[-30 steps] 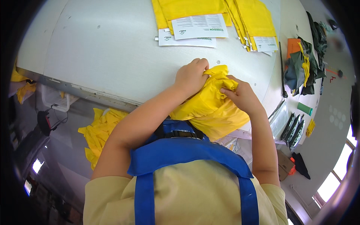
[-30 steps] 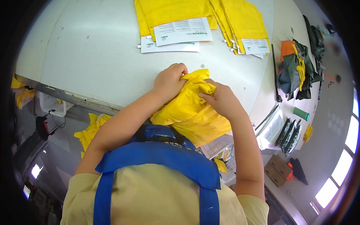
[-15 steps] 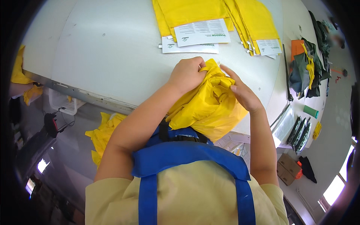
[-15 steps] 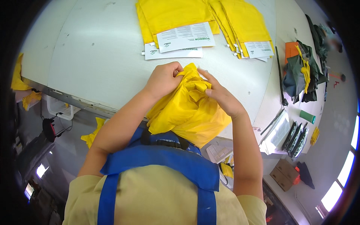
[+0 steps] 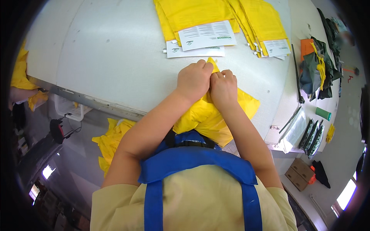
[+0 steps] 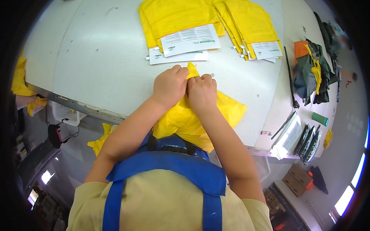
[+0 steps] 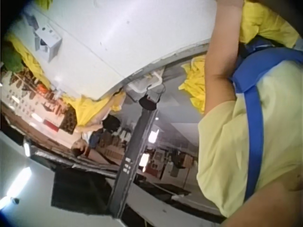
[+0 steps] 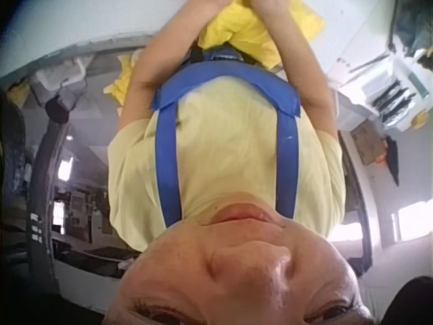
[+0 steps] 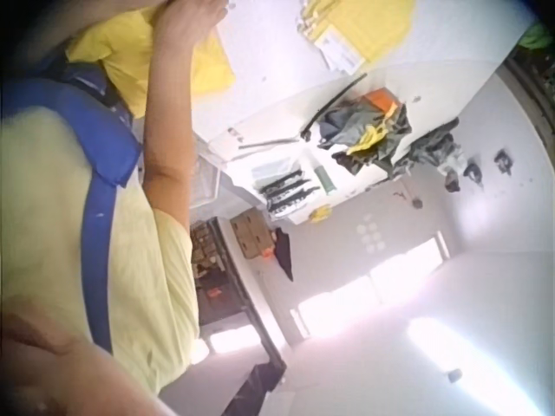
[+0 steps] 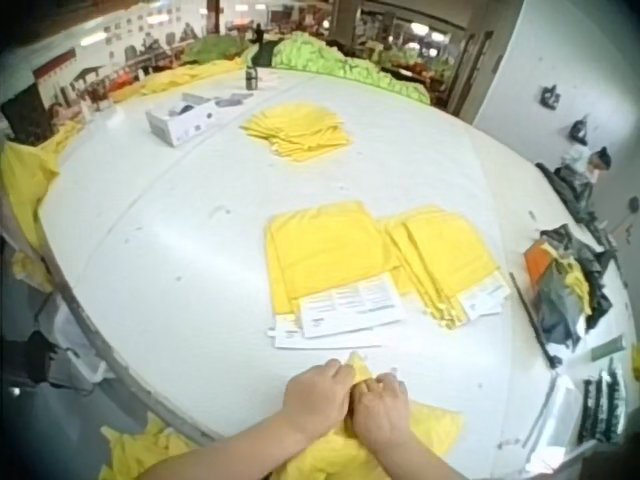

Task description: The person folds a large yellow garment on a white table, smoothing and aligning edges before folding it into a compact rectangle. They then use small scissors to trim loose threads from the garment's seams.

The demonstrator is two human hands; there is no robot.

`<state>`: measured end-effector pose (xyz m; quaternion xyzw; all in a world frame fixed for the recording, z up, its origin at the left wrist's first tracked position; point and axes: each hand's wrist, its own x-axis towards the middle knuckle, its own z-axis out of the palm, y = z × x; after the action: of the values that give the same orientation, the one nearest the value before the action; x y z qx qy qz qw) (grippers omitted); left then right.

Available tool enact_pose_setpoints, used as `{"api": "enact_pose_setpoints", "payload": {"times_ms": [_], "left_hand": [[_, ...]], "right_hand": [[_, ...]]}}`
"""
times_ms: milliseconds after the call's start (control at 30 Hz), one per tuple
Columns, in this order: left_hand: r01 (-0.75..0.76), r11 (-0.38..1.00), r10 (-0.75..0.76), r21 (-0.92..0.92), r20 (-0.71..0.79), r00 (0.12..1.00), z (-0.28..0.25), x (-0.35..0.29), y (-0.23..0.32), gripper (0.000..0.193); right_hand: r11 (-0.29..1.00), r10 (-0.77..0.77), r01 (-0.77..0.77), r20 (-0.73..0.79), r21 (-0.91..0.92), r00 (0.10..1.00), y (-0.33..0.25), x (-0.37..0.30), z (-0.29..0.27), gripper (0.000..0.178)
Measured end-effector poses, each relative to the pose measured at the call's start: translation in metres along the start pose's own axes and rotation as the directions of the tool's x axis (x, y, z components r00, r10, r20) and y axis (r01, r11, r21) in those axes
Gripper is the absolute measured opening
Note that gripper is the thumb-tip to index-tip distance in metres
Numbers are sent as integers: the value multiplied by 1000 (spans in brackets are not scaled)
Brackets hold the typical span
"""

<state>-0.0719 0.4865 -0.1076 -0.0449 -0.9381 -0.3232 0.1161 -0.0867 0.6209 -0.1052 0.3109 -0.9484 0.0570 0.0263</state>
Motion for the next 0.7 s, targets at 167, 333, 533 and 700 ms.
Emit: {"api": "enact_pose_setpoints", "payload": {"times_ms": [167, 333, 533, 700], "left_hand": [[-31, 999, 31, 7, 18, 999, -8, -13, -8, 12], [-36, 999, 36, -4, 6, 999, -12, -20, -10, 12], [-102, 995, 102, 10, 3, 995, -14, -19, -4, 10], [-159, 987, 157, 24, 88, 984, -13, -21, -11, 10]], "right_hand": [[808, 328, -173, -187, 563, 926, -9, -11, 12, 20], [799, 323, -124, -247, 588, 913, -7, -14, 9, 40], [846, 232, -121, -154, 520, 960, 7, 0, 3, 41], [670, 396, -560, 403, 487, 825, 6, 26, 4, 34]]}}
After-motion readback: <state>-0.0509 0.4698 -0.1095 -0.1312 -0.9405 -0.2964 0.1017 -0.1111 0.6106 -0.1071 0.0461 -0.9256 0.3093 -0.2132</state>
